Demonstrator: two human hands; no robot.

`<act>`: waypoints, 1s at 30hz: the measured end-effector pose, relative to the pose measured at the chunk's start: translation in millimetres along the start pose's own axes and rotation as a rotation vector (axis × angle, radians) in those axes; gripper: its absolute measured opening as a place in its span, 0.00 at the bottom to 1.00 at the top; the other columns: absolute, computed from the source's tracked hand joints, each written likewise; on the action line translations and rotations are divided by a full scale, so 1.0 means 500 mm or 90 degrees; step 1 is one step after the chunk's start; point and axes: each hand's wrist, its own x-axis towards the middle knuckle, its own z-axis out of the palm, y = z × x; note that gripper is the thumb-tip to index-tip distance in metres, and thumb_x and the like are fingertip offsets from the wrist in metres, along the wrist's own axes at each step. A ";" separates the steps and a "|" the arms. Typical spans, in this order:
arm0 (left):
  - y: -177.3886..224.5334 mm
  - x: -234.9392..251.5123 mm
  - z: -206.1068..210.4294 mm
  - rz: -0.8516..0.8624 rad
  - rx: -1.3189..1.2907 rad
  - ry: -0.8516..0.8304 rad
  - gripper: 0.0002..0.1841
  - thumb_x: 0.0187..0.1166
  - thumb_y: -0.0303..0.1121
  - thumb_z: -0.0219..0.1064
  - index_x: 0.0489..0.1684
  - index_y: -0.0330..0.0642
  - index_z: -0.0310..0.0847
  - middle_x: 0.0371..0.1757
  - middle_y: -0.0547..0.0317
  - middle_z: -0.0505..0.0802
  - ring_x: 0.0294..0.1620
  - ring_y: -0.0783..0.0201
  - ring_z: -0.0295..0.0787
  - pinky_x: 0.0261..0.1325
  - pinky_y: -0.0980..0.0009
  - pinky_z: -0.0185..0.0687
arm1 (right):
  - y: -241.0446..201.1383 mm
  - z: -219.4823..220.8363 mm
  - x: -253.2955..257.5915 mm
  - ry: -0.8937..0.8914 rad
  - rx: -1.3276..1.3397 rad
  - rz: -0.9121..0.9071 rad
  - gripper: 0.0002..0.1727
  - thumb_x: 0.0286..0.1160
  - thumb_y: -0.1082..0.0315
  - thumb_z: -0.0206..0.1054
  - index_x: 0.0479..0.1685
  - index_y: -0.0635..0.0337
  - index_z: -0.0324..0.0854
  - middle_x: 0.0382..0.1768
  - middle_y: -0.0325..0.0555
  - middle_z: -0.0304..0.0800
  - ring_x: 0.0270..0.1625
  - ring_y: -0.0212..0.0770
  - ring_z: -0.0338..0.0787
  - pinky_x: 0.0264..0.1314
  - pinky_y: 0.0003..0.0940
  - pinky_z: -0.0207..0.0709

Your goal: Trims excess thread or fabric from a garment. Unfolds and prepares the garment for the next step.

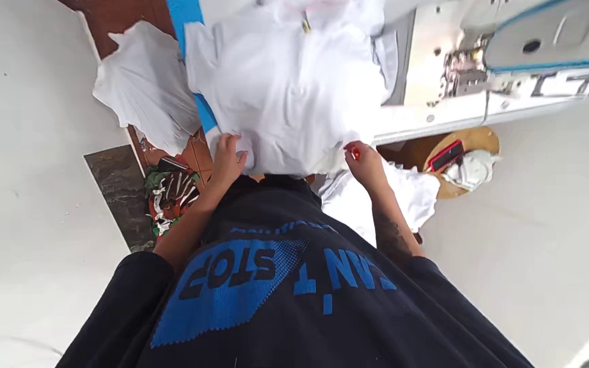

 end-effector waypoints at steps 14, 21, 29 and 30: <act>0.133 -0.072 -0.049 -0.102 -0.391 0.239 0.21 0.95 0.37 0.47 0.79 0.32 0.64 0.61 0.57 0.88 0.59 0.72 0.89 0.69 0.66 0.85 | 0.211 0.115 -0.042 -0.144 0.345 0.021 0.12 0.79 0.64 0.68 0.44 0.68 0.82 0.30 0.50 0.81 0.29 0.40 0.79 0.36 0.43 0.77; 0.153 0.091 -0.225 0.067 -0.019 0.387 0.35 0.84 0.37 0.61 0.85 0.22 0.56 0.70 0.37 0.83 0.66 0.57 0.84 0.69 0.66 0.78 | 0.092 -0.069 -0.009 0.110 0.639 -0.099 0.09 0.82 0.67 0.66 0.54 0.55 0.74 0.31 0.26 0.85 0.22 0.20 0.81 0.26 0.20 0.81; 0.293 0.086 0.065 0.439 0.113 0.051 0.15 0.83 0.35 0.68 0.55 0.30 0.89 0.59 0.34 0.92 0.64 0.40 0.89 0.71 0.47 0.80 | 0.097 0.026 -0.022 0.132 0.572 -0.042 0.15 0.82 0.68 0.65 0.62 0.64 0.77 0.45 0.39 0.89 0.25 0.23 0.80 0.26 0.21 0.77; 0.309 0.092 0.104 0.492 0.143 0.040 0.15 0.81 0.37 0.71 0.55 0.33 0.90 0.60 0.36 0.91 0.64 0.39 0.89 0.69 0.44 0.80 | 0.098 0.042 -0.022 0.150 0.523 -0.063 0.20 0.79 0.68 0.68 0.67 0.65 0.75 0.52 0.45 0.89 0.29 0.26 0.81 0.30 0.24 0.77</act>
